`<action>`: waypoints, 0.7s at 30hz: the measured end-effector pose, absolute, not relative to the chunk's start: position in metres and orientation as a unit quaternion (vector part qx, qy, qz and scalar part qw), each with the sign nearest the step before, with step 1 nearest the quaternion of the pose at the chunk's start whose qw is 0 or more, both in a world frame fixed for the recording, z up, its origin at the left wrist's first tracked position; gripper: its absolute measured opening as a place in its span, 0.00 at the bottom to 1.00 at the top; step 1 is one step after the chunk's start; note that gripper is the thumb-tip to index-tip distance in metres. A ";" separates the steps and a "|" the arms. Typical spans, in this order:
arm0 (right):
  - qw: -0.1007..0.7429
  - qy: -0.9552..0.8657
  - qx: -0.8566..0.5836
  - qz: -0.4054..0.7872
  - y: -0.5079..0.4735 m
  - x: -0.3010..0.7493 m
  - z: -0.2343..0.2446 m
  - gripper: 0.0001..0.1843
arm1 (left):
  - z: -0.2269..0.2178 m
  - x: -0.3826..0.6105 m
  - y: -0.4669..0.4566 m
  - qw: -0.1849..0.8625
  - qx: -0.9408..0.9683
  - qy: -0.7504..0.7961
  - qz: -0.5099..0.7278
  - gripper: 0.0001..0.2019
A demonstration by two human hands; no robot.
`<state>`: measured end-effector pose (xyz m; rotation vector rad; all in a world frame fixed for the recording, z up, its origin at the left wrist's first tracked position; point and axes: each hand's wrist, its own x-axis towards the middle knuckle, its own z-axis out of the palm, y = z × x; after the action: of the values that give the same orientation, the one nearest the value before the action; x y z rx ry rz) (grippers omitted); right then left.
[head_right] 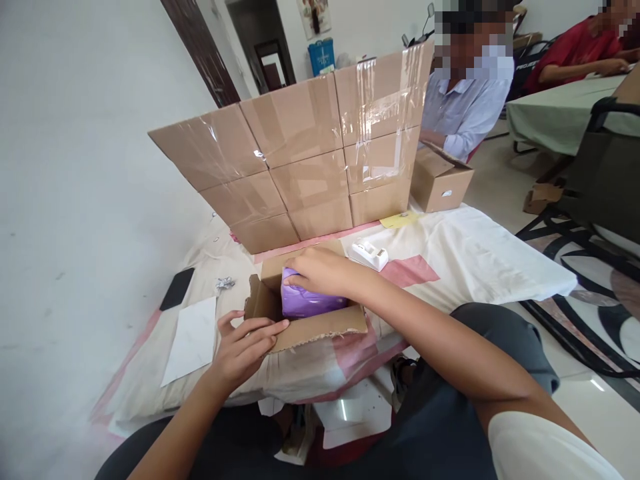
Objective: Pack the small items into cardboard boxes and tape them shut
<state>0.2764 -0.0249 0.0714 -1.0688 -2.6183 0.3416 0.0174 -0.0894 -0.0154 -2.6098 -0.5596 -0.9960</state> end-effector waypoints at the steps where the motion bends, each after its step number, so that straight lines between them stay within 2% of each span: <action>1: 0.142 -0.908 -0.379 0.109 -0.025 0.273 0.068 0.16 | -0.015 0.018 -0.089 0.145 -0.905 -0.198 -0.348 0.12; 6: 0.178 -0.896 -0.368 0.174 -0.019 0.260 0.048 0.15 | -0.014 0.019 -0.091 0.142 -0.905 -0.194 -0.352 0.12; 9: 0.128 -0.894 -0.366 0.225 -0.016 0.259 0.038 0.12 | -0.014 0.019 -0.092 0.139 -0.907 -0.195 -0.347 0.11; 12: 0.062 -0.901 -0.358 0.236 -0.021 0.261 0.032 0.19 | -0.015 0.019 -0.092 0.141 -0.906 -0.197 -0.348 0.11; 14: 0.052 -0.909 -0.346 0.227 -0.027 0.264 0.030 0.20 | -0.017 0.018 -0.092 0.140 -0.906 -0.197 -0.347 0.12; 18: 0.065 -0.916 -0.354 0.176 -0.035 0.267 0.027 0.15 | -0.020 0.016 -0.092 0.131 -0.910 -0.190 -0.345 0.11; 21: 0.031 -0.913 -0.392 0.105 -0.038 0.261 0.031 0.11 | -0.018 0.017 -0.092 0.128 -0.908 -0.182 -0.354 0.10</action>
<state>0.2612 -0.0383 0.0311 -1.2090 -2.8148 0.3244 0.0170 -0.0921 -0.0185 -2.6433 -0.5281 -1.0306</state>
